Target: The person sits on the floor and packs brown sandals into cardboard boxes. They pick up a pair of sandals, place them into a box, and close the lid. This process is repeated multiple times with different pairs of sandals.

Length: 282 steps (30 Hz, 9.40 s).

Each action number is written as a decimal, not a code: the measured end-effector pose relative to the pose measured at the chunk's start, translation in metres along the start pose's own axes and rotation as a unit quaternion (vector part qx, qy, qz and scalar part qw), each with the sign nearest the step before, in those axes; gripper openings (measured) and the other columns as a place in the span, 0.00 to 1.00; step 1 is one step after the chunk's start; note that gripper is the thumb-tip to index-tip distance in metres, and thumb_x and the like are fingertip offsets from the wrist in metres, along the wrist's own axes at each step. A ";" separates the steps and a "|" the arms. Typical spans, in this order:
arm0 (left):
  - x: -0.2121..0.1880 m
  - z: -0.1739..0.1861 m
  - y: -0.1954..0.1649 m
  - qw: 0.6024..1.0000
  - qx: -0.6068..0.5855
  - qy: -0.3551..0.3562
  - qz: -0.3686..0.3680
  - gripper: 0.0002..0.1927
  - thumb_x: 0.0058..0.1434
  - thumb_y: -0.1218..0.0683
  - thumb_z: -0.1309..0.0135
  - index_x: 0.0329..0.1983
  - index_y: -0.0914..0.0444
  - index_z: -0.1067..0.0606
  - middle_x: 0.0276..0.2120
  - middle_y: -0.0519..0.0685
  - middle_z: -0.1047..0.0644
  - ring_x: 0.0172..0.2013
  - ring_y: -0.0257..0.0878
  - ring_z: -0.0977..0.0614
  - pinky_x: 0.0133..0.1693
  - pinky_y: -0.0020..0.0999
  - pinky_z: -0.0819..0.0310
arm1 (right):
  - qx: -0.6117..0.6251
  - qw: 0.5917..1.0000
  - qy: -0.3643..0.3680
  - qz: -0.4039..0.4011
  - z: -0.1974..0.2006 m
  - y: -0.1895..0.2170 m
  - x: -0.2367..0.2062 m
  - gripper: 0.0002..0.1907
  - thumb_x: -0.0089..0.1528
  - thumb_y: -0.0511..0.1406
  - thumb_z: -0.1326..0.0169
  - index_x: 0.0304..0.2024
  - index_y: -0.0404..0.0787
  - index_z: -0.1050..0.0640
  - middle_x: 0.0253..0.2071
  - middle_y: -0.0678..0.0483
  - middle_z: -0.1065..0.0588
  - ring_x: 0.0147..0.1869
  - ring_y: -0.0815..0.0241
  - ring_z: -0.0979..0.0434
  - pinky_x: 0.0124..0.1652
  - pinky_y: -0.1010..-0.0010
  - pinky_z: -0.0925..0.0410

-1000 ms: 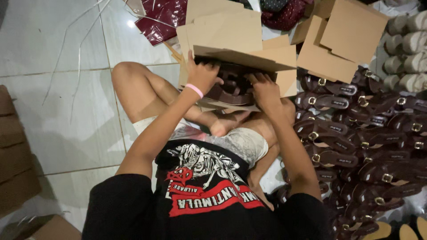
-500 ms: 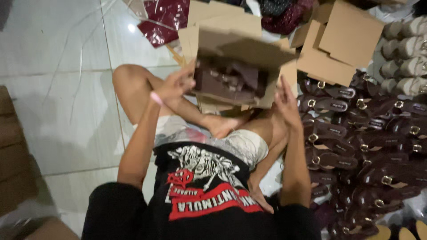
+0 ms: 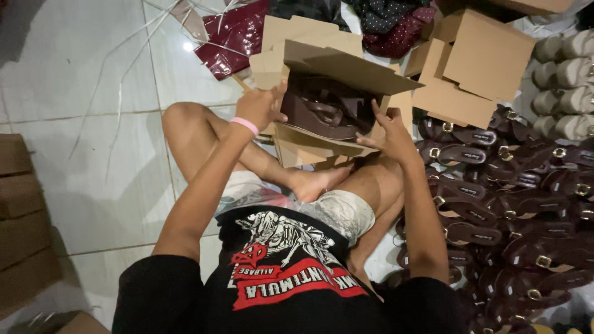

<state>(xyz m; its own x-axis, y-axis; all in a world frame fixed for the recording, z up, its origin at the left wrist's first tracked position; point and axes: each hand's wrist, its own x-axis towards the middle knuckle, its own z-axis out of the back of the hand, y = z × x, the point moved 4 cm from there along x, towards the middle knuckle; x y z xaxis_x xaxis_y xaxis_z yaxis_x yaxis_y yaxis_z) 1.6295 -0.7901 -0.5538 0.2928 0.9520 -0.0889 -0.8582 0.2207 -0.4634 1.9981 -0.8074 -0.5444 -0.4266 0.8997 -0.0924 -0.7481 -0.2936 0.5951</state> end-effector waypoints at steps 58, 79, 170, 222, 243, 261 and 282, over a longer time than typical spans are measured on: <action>-0.050 -0.015 -0.028 0.933 -0.100 -0.344 -0.033 0.45 0.50 0.59 0.30 0.70 0.60 0.37 0.64 0.58 0.33 0.61 0.59 0.27 0.59 0.50 0.28 | -0.261 0.938 0.122 0.193 -0.014 0.107 0.013 0.36 0.65 0.40 0.51 0.75 0.58 0.44 0.78 0.47 0.49 0.79 0.45 0.49 0.69 0.48 0.49; -0.046 -0.044 -0.040 0.871 0.045 -0.292 -0.393 0.18 0.61 0.50 0.40 0.53 0.60 0.19 0.54 0.46 0.21 0.59 0.47 0.23 0.60 0.63 0.34 | -0.186 0.935 -0.076 0.290 -0.020 0.076 -0.023 0.25 0.66 0.36 0.40 0.66 0.43 0.27 0.67 0.54 0.28 0.71 0.55 0.29 0.67 0.58 0.35; -0.049 -0.023 0.003 0.895 -0.239 -0.363 -0.097 0.37 0.58 0.70 0.48 0.73 0.69 0.39 0.68 0.62 0.35 0.69 0.61 0.34 0.70 0.52 0.41 | -0.200 0.979 0.041 -0.014 -0.023 0.103 0.026 0.34 0.63 0.59 0.63 0.44 0.47 0.15 0.44 0.40 0.20 0.56 0.36 0.25 0.47 0.45 0.30; 0.039 -0.025 -0.056 0.920 -0.020 -0.236 -0.312 0.28 0.60 0.43 0.30 0.59 0.59 0.21 0.60 0.48 0.25 0.68 0.46 0.29 0.70 0.63 0.51 | 0.207 0.904 -0.366 -0.078 -0.041 -0.036 -0.049 0.10 0.70 0.38 0.45 0.52 0.42 0.24 0.64 0.49 0.26 0.67 0.51 0.26 0.63 0.61 0.32; 0.058 -0.026 -0.003 0.857 -0.466 -0.218 0.020 0.18 0.63 0.44 0.38 0.39 0.63 0.26 0.41 0.48 0.30 0.46 0.45 0.33 0.47 0.43 0.38 | 0.074 0.931 -0.346 -0.095 -0.007 0.010 -0.082 0.28 0.60 0.38 0.34 0.57 0.46 0.33 0.63 0.46 0.38 0.61 0.43 0.30 0.58 0.56 0.32; 0.062 -0.050 -0.007 0.861 -0.468 -0.196 0.038 0.17 0.80 0.49 0.55 0.61 0.66 0.30 0.50 0.48 0.23 0.49 0.33 0.22 0.49 0.28 0.26 | 0.001 0.878 -0.367 -0.308 0.082 -0.156 -0.157 0.21 0.63 0.39 0.38 0.59 0.46 0.24 0.66 0.48 0.36 0.69 0.49 0.34 0.69 0.62 0.37; -0.041 -0.094 0.004 0.947 -0.289 -0.094 0.101 0.09 0.74 0.57 0.45 0.49 0.70 0.24 0.37 0.51 0.18 0.37 0.34 0.18 0.41 0.28 0.23 | -0.115 0.803 -0.362 -0.459 0.114 -0.271 -0.308 0.26 0.67 0.52 0.36 0.49 0.36 0.23 0.64 0.38 0.39 0.71 0.37 0.43 0.66 0.41 0.38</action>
<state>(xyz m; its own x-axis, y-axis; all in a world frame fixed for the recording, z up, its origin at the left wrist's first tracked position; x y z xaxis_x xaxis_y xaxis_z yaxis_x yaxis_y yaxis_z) 1.6540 -0.8483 -0.6351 0.0202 0.9955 -0.0927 -0.4984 -0.0704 -0.8641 2.3903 -0.9680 -0.5866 0.7040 0.6982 0.1300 -0.6878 0.6246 0.3700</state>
